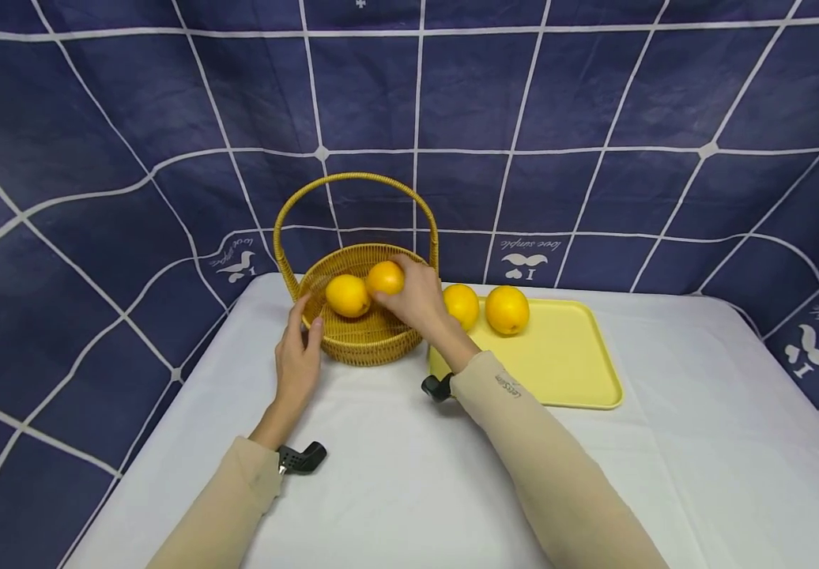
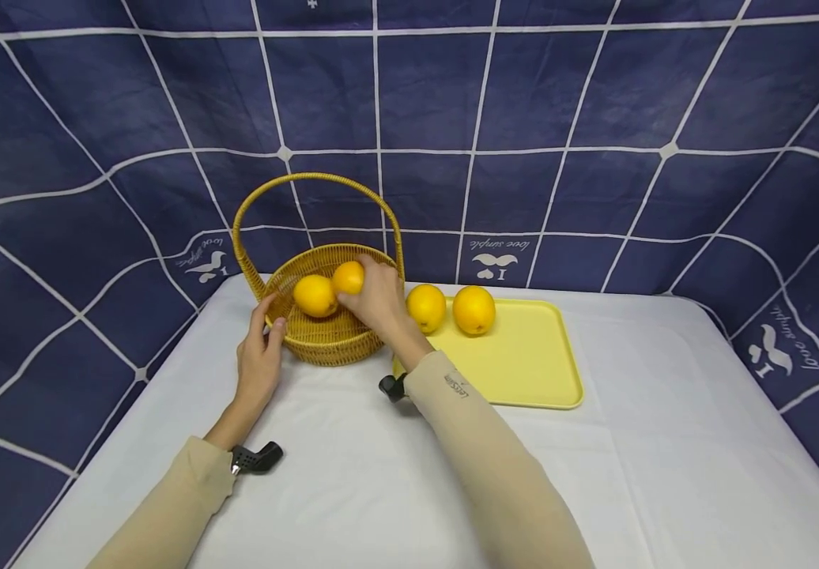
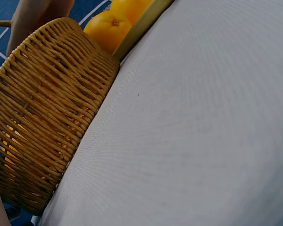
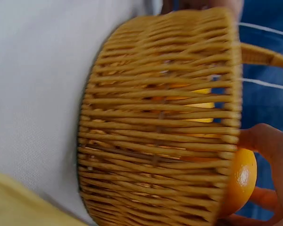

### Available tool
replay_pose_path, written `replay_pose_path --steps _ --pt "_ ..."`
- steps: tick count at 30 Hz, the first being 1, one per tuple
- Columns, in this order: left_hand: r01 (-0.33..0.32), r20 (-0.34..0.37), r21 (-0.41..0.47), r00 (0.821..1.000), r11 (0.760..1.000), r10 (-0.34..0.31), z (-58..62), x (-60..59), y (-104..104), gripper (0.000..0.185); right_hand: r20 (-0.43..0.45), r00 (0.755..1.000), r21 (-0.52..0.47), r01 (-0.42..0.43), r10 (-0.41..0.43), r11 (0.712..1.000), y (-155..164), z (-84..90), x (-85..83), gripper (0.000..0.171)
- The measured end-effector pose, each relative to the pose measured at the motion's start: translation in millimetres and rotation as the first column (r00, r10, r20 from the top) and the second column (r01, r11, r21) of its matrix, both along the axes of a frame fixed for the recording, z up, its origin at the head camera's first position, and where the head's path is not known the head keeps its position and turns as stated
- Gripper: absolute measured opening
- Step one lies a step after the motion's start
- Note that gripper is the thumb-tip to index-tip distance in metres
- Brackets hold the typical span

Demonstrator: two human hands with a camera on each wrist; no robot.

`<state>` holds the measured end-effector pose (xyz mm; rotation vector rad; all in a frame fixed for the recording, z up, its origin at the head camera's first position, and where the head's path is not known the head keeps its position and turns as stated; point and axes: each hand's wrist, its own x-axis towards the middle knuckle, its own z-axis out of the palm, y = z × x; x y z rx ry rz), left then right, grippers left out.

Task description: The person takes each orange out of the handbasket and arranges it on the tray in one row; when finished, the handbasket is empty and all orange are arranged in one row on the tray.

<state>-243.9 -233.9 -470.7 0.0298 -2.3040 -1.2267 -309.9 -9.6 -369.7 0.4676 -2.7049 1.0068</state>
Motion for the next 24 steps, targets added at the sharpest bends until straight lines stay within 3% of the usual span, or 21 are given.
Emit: replay_pose_path --steps 5,12,19,24 --pt "0.001 0.004 -0.001 1.000 1.000 -0.001 -0.3 0.4 0.0 0.051 0.022 1.000 -0.154 0.005 -0.002 0.988 22.1 8.9 24.1 0.062" --pt "0.000 -0.005 0.008 1.000 1.000 0.000 -1.1 -0.2 0.8 0.050 -0.040 0.999 -0.214 0.019 -0.028 0.977 69.5 15.9 47.0 0.060" --pt "0.013 0.002 0.003 1.000 1.000 -0.013 2.0 -0.2 2.6 0.051 -0.065 0.987 -0.259 0.123 -0.145 0.958 127.3 22.0 62.8 0.061" --pt "0.009 0.008 0.010 1.000 1.000 -0.009 2.8 0.0 2.1 0.050 -0.084 0.967 -0.276 0.208 -0.239 0.938 159.3 25.0 60.9 0.063"
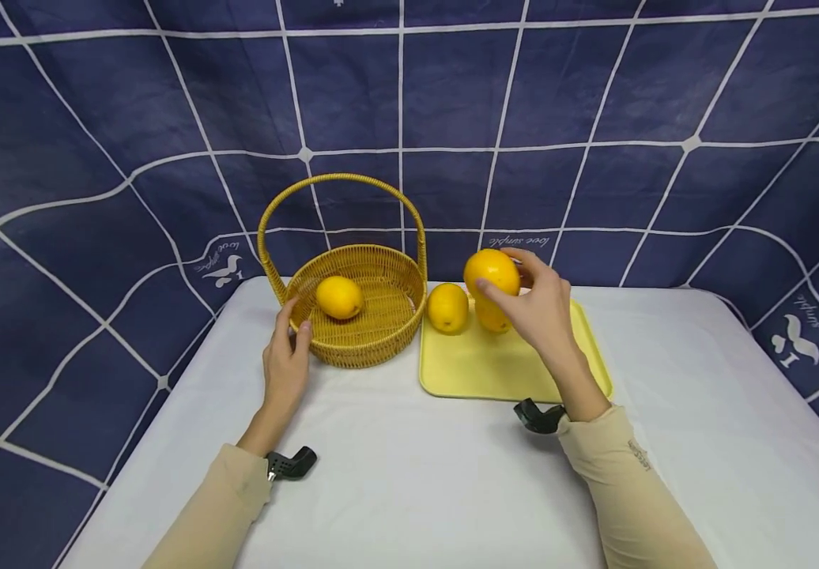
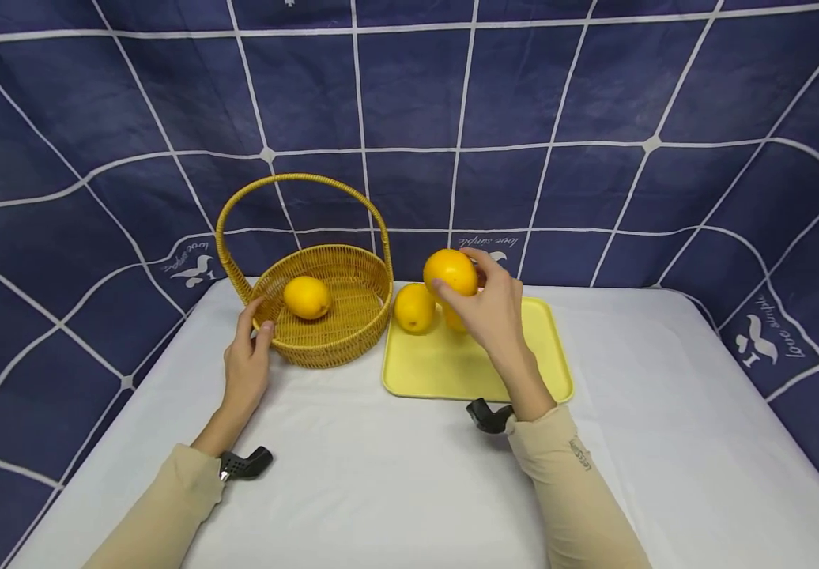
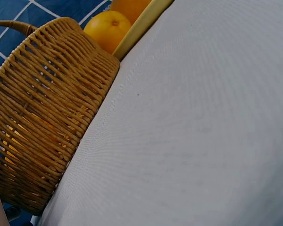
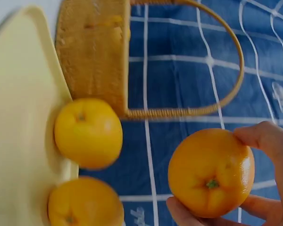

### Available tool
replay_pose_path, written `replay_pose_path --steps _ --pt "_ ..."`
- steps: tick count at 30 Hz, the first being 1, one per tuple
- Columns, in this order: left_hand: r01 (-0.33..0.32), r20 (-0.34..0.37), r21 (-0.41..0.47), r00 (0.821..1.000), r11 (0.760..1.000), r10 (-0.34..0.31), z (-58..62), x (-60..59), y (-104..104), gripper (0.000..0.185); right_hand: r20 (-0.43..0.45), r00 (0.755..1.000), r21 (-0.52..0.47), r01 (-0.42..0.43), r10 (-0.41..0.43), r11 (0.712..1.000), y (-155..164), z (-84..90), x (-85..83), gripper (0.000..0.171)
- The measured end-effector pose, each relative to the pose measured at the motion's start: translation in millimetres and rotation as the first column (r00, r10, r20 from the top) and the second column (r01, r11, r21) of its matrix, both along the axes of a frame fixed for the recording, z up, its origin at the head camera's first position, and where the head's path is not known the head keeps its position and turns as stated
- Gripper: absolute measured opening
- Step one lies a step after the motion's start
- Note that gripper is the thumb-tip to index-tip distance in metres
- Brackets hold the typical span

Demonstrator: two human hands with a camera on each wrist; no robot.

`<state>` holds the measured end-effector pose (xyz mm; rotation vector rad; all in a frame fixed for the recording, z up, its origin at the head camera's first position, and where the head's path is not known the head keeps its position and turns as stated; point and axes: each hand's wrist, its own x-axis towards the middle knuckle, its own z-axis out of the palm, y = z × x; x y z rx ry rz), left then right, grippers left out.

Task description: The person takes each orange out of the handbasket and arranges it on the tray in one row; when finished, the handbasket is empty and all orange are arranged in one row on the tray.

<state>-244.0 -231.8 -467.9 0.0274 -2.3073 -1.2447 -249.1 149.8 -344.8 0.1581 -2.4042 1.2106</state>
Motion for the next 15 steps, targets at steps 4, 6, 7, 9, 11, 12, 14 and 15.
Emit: replay_pose_path --steps 4,6,7,9,11,12,14,15 --pt "-0.004 0.013 -0.006 1.000 1.000 0.005 -1.4 0.9 0.6 0.051 0.004 0.996 0.011 0.090 -0.090 0.996 19.4 -3.5 -4.4 0.063" --pt "-0.007 0.012 -0.014 1.000 1.000 0.007 -1.5 0.7 0.6 0.051 0.012 0.991 0.022 0.135 -0.136 0.991 27.8 -5.0 -5.7 0.064" --pt "-0.008 0.009 -0.019 1.000 1.000 0.008 -1.6 0.5 0.4 0.050 0.019 0.988 0.025 0.155 -0.156 0.988 31.8 -6.0 -6.7 0.064" --pt "-0.007 0.004 -0.023 1.000 1.000 0.008 -1.0 0.2 -0.1 0.050 0.033 0.981 0.030 0.188 -0.189 0.982 39.0 -7.3 -8.9 0.065" --pt "-0.008 -0.005 -0.032 1.000 0.999 0.008 -1.0 -0.4 -1.2 0.050 0.053 0.975 0.043 0.212 -0.214 0.976 45.3 -8.9 -11.2 0.067" --pt "-0.008 -0.007 -0.032 1.000 0.999 0.008 -1.2 -0.4 -1.7 0.050 0.064 0.973 0.045 0.220 -0.223 0.974 48.0 -10.0 -12.5 0.067" --pt "-0.003 -0.010 -0.028 1.000 1.000 0.002 -1.6 0.3 -2.0 0.050 0.089 0.968 0.051 0.233 -0.237 0.971 52.7 -12.6 -14.7 0.069" --pt "0.000 -0.012 -0.027 1.000 1.000 -0.001 -2.0 0.7 -2.1 0.050 0.103 0.965 0.053 0.237 -0.241 0.970 54.8 -14.3 -15.6 0.069"
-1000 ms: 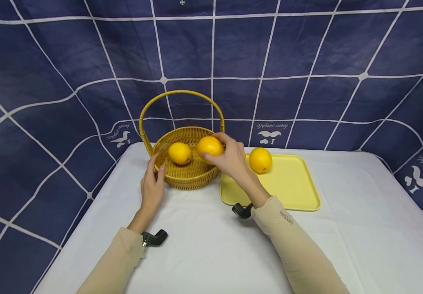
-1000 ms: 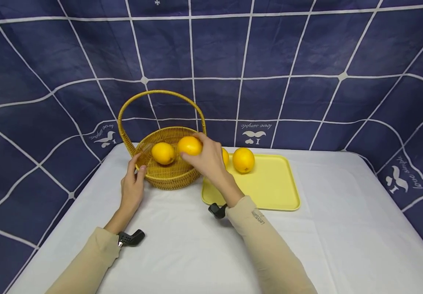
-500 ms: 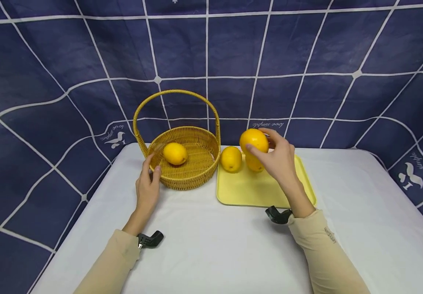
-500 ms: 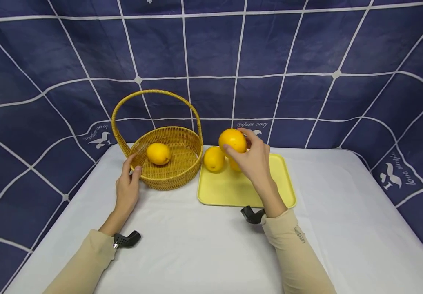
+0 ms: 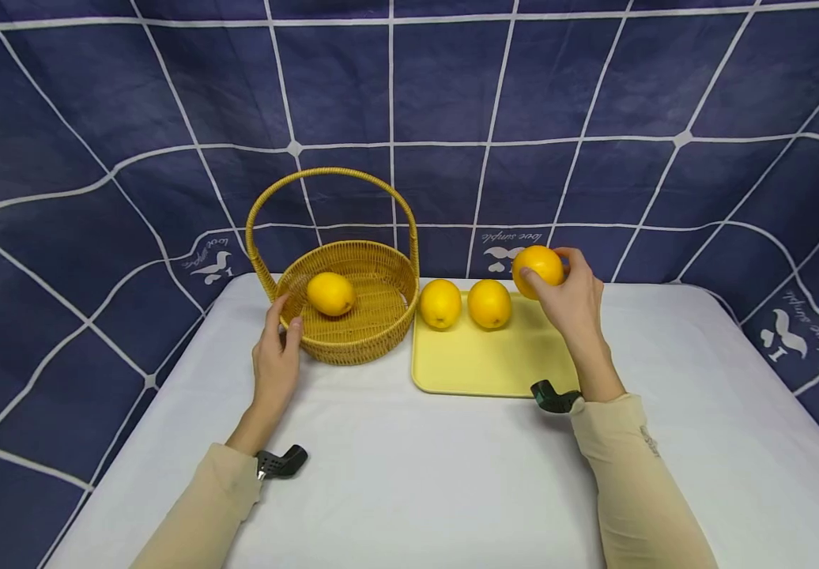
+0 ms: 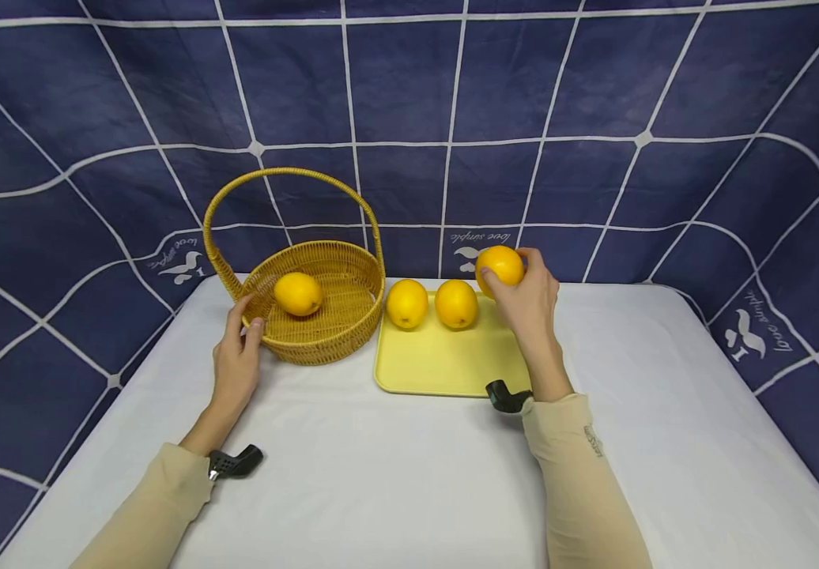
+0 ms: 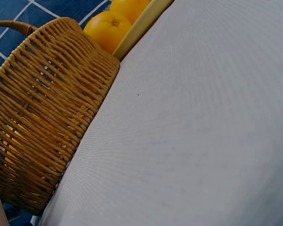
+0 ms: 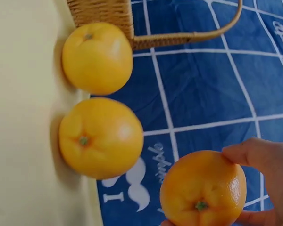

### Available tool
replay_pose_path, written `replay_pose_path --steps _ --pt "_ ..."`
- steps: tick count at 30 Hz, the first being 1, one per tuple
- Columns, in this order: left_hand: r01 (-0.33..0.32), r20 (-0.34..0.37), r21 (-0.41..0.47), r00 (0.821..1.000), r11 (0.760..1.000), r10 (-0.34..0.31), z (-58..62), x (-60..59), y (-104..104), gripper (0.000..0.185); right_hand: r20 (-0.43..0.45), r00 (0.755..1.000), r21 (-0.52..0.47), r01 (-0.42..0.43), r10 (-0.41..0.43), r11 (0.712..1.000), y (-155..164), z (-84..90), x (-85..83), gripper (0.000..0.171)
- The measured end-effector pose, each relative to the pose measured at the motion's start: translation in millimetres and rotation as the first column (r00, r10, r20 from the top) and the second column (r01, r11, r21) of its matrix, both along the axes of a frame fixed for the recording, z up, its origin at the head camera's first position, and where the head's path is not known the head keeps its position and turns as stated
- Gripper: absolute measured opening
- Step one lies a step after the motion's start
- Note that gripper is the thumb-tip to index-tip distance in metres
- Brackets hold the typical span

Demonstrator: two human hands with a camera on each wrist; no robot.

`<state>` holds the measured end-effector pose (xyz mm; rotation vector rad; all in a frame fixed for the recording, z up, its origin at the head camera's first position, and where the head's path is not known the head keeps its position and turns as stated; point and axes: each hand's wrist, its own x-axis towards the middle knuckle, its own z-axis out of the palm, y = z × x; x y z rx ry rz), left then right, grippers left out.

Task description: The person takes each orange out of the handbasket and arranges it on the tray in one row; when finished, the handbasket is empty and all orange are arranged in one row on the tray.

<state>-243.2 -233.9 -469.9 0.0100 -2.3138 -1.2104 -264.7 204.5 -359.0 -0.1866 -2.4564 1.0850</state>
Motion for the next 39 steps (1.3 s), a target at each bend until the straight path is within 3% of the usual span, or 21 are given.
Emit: replay_pose_path --steps 6,12,18,26,36,39 --pt "0.008 0.012 0.011 1.000 1.000 -0.008 1.1 0.9 -0.2 0.051 0.104 0.994 -0.035 0.014 -0.010 0.999 4.4 -12.1 -5.2 0.072" --pt "0.011 0.014 0.019 1.000 1.000 -0.011 -0.9 0.6 -1.2 0.052 0.229 0.973 -0.036 0.026 -0.017 0.999 3.7 -29.4 -10.9 0.076" --pt "0.009 0.007 0.018 1.000 1.000 -0.010 -0.5 1.1 -1.8 0.051 0.290 0.957 -0.028 0.023 -0.014 0.999 0.7 -42.5 -14.9 0.079" --pt "0.006 0.009 0.007 1.000 1.000 -0.006 -1.7 1.1 -1.9 0.051 0.317 0.948 0.009 0.004 -0.006 1.000 1.2 -50.4 -15.2 0.085" --pt "0.002 0.007 0.012 1.000 1.000 -0.002 -1.3 1.3 -1.2 0.051 0.325 0.946 0.004 -0.012 0.010 1.000 1.2 -45.6 -13.2 0.090" --pt "0.004 0.004 0.013 1.000 1.000 -0.004 -1.6 1.2 -0.2 0.050 0.298 0.954 0.006 0.002 -0.004 1.000 0.5 -43.8 -11.7 0.090"
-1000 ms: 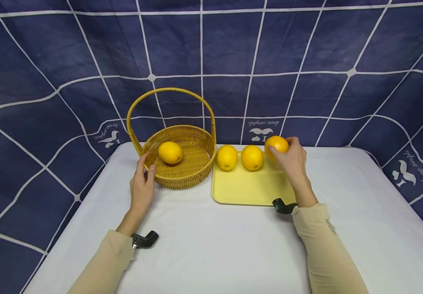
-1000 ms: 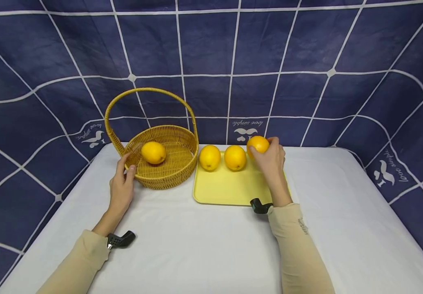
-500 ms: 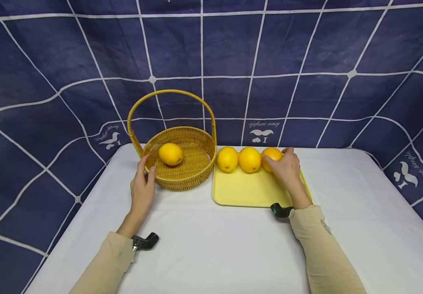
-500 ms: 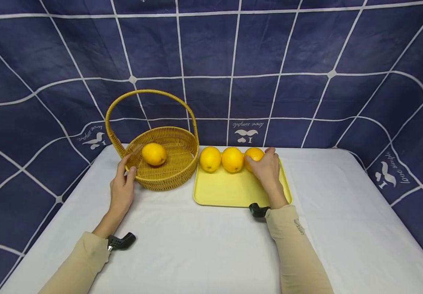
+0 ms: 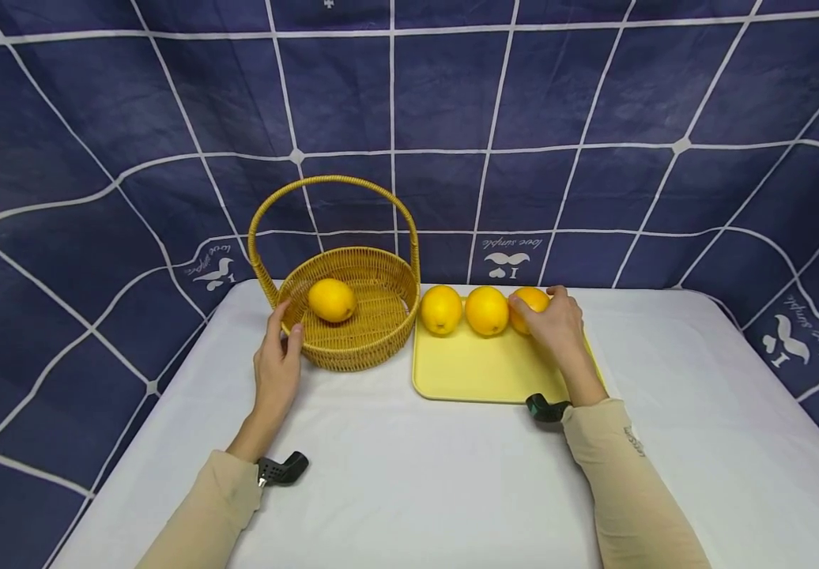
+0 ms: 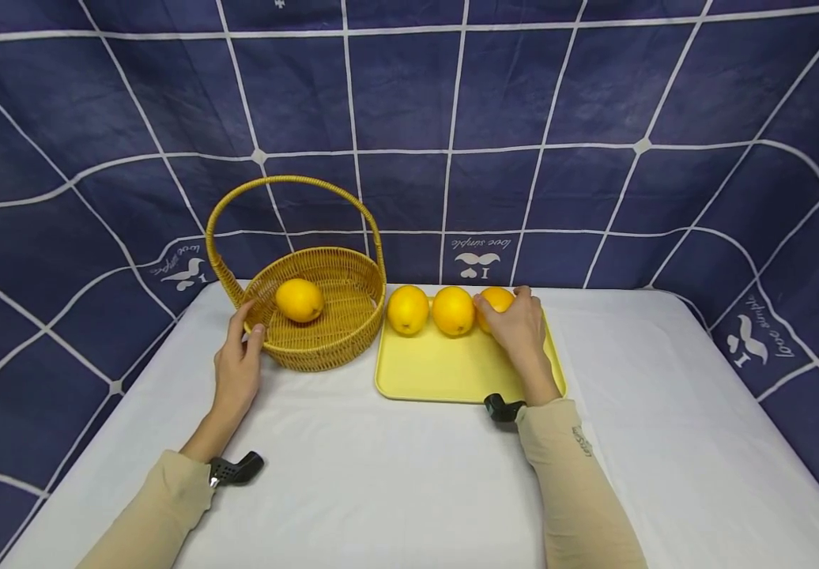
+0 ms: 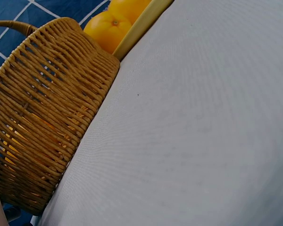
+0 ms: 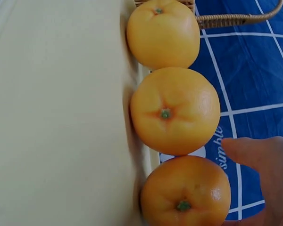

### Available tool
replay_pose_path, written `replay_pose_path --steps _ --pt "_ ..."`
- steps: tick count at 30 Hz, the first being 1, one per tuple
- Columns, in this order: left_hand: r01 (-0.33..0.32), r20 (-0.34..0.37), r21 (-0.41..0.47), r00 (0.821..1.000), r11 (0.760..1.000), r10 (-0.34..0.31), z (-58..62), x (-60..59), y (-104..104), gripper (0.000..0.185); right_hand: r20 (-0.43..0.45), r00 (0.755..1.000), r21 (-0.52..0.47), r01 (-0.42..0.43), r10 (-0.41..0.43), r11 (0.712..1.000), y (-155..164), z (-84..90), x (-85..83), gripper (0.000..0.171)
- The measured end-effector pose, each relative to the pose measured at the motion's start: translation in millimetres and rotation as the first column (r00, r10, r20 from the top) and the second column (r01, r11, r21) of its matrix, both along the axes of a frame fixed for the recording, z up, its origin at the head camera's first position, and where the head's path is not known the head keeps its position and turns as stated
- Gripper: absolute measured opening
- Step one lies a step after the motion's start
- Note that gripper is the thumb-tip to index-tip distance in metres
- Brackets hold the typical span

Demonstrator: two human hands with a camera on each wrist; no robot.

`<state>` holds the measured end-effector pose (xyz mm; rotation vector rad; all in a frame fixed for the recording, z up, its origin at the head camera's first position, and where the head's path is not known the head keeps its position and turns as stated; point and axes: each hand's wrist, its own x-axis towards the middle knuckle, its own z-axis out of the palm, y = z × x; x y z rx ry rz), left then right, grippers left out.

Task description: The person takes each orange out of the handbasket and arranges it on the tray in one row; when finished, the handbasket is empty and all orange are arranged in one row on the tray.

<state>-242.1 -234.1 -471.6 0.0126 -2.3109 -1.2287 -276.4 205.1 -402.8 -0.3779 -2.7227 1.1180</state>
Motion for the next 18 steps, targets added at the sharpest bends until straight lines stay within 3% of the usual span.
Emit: replay_pose_path --steps 9,18 --pt "-0.012 0.015 -0.008 1.000 1.000 0.012 -0.5 0.0 -0.7 0.050 -0.217 0.976 0.002 0.021 -0.020 1.000 -9.7 12.1 2.4 0.084" --pt "-0.010 0.015 -0.006 1.000 1.000 0.010 -0.1 -0.1 -1.1 0.051 -0.317 0.948 0.006 -0.038 0.038 0.999 -31.9 25.2 8.7 0.074"
